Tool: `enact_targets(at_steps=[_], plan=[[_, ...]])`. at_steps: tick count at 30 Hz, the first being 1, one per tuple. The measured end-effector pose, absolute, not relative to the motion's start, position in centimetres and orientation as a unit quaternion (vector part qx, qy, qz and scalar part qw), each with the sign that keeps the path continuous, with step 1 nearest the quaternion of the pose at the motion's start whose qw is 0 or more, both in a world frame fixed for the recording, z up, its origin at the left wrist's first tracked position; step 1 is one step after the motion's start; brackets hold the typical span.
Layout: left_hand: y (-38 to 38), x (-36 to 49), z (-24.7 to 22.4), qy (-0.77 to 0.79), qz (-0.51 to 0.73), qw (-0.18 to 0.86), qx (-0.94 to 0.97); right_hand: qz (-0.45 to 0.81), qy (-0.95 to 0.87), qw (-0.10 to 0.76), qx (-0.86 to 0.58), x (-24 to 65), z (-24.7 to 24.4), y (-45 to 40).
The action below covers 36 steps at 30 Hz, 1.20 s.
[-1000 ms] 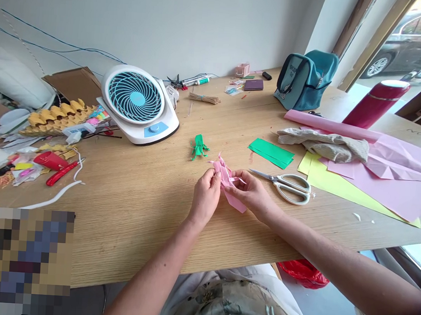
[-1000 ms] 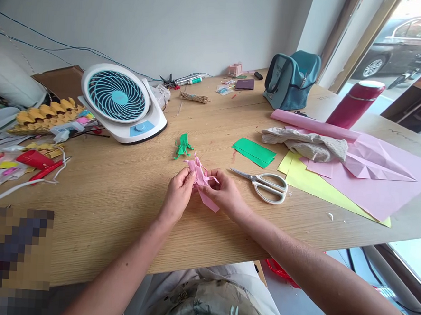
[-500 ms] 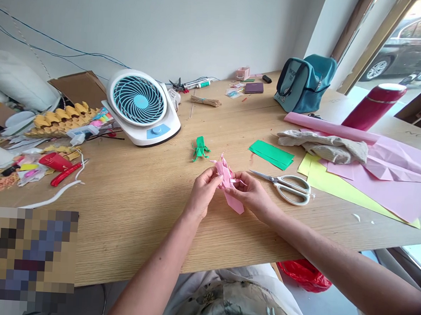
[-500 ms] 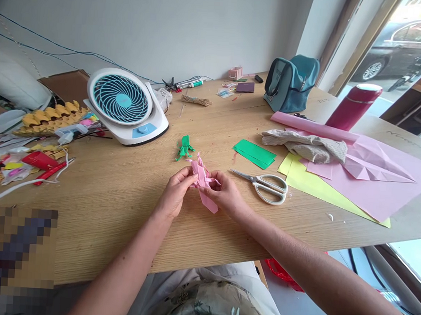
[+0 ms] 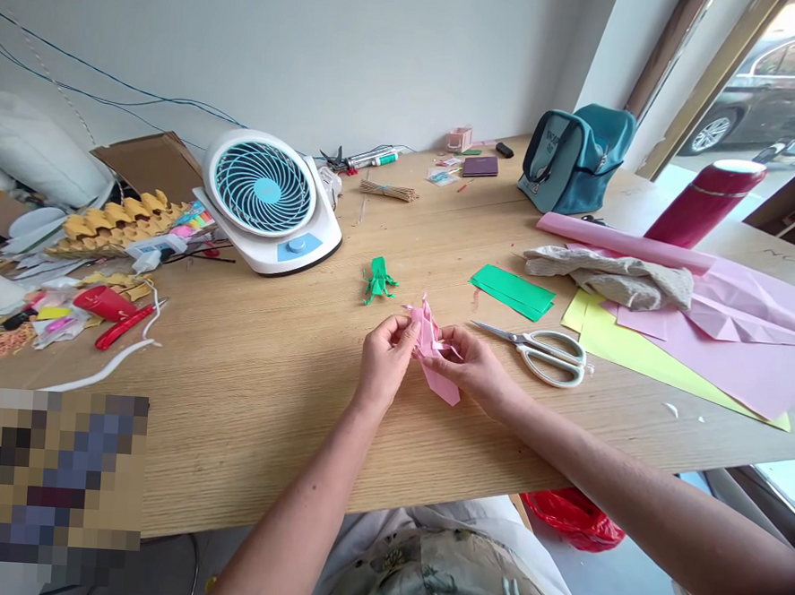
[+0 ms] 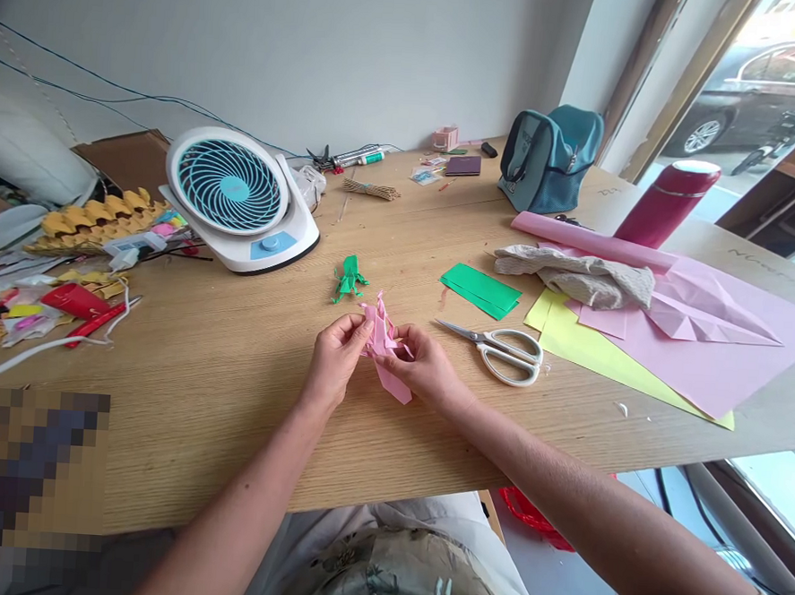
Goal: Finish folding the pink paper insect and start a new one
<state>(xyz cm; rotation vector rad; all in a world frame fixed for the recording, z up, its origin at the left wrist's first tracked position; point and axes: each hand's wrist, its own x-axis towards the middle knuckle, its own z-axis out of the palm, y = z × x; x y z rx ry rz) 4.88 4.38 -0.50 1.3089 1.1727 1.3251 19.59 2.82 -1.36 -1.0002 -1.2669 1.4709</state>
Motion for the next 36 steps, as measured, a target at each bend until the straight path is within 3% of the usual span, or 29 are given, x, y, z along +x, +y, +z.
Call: enact_targets(at_steps=[14, 36], plan=[[3.8, 4.4, 0.6, 0.439, 0.558, 0.618, 0.338, 0.635, -0.475, 0.48, -0.374, 19.7, -1.0, 2.8], [3.2, 5.1, 0.5, 0.408, 0.579, 0.566, 0.422, 0.6, -0.514, 0.468, -0.396, 20.1, -0.4, 2.9]])
